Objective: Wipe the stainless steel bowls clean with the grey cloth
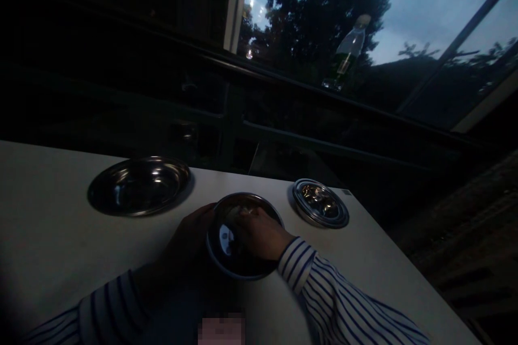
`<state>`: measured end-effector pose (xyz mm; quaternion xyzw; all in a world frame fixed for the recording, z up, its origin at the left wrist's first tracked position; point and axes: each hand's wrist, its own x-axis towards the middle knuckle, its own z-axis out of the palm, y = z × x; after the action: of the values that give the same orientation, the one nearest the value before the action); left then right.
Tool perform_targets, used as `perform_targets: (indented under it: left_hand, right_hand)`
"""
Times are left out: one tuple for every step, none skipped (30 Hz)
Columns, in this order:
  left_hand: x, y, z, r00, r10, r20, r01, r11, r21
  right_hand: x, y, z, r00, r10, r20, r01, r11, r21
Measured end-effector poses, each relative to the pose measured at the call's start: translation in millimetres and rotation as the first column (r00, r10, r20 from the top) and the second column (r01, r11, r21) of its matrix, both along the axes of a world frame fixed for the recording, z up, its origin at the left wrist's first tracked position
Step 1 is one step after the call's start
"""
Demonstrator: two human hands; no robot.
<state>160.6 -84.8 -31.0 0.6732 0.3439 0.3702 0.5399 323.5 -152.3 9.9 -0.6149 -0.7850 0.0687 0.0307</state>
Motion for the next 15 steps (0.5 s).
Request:
perform_targets:
  left_hand:
    - [1, 1, -1.2, 1.0, 0.001, 0.01, -0.001, 1.0, -0.001]
    - [1, 1, -2.1, 1.0, 0.005, 0.016, -0.005, 1.0, 0.0]
    - [2, 1, -2.5, 1.0, 0.009, 0.018, -0.009, 1.0, 0.002]
    - [2, 0, -2.5, 1.0, 0.015, 0.014, -0.015, 1.0, 0.005]
    - [2, 0, -1.9, 1.0, 0.024, 0.008, -0.024, 1.0, 0.011]
    - [1, -1, -0.8, 1.0, 0.031, 0.001, -0.031, 0.999, 0.018]
    - [0, -2, 0.7, 0.999, 0.034, -0.011, -0.034, 0.999, 0.026]
    - [0, -3, 2.4, 0.999, 0.037, -0.027, -0.036, 0.999, 0.029]
    - [-1, -4, 4.1, 0.998, 0.035, -0.043, -0.033, 0.999, 0.028]
    - [-2, -5, 5.4, 0.998, 0.03, -0.052, -0.028, 0.999, 0.023]
    - [-3, -5, 6.2, 0.998, 0.017, -0.055, -0.016, 1.0, 0.017]
    - [-3, -4, 6.4, 0.999, 0.001, -0.054, -0.001, 1.0, 0.012]
    - [-4, -4, 5.8, 0.999, -0.013, -0.046, 0.014, 1.0, 0.01]
    - [-4, -3, 4.8, 0.999, -0.028, -0.034, 0.029, 1.0, 0.011]
    - [-4, -2, 3.3, 0.999, -0.04, -0.023, 0.04, 0.999, 0.016]
  right_hand:
    - [-1, 1, 0.0, 1.0, 0.022, -0.007, -0.022, 1.0, 0.006]
    - [-3, 1, 0.6, 0.999, 0.045, -0.005, -0.045, 0.999, 0.009]
    - [-5, 1, 1.5, 0.998, 0.07, 0.001, -0.07, 0.998, 0.008]
    - [-8, 0, 2.8, 0.995, 0.098, 0.01, -0.098, 0.995, -0.003]
    - [-11, -2, 4.1, 0.992, 0.129, 0.016, -0.129, 0.991, -0.025]
    - [-15, -5, 5.2, 0.987, 0.158, 0.017, -0.157, 0.986, -0.051]
    - [-18, -7, 5.8, 0.983, 0.182, 0.016, -0.18, 0.981, -0.074]
    - [-21, -11, 5.8, 0.98, 0.201, 0.015, -0.198, 0.976, -0.091]
    - [-24, -13, 5.1, 0.977, 0.214, 0.015, -0.211, 0.972, -0.105]
    - [-26, -16, 3.7, 0.977, 0.215, 0.013, -0.212, 0.971, -0.11]
    - [-27, -17, 1.8, 0.98, 0.199, 0.01, -0.197, 0.975, -0.1]
    - [-28, -17, -0.2, 0.985, 0.171, 0.01, -0.17, 0.982, -0.081]
    - [-28, -15, -2.1, 0.99, 0.139, 0.02, -0.137, 0.989, -0.061]
    - [-26, -13, -3.5, 0.994, 0.096, 0.043, -0.094, 0.995, -0.041]
    - [-25, -10, -4.2, 0.996, 0.045, 0.076, -0.043, 0.999, -0.022]
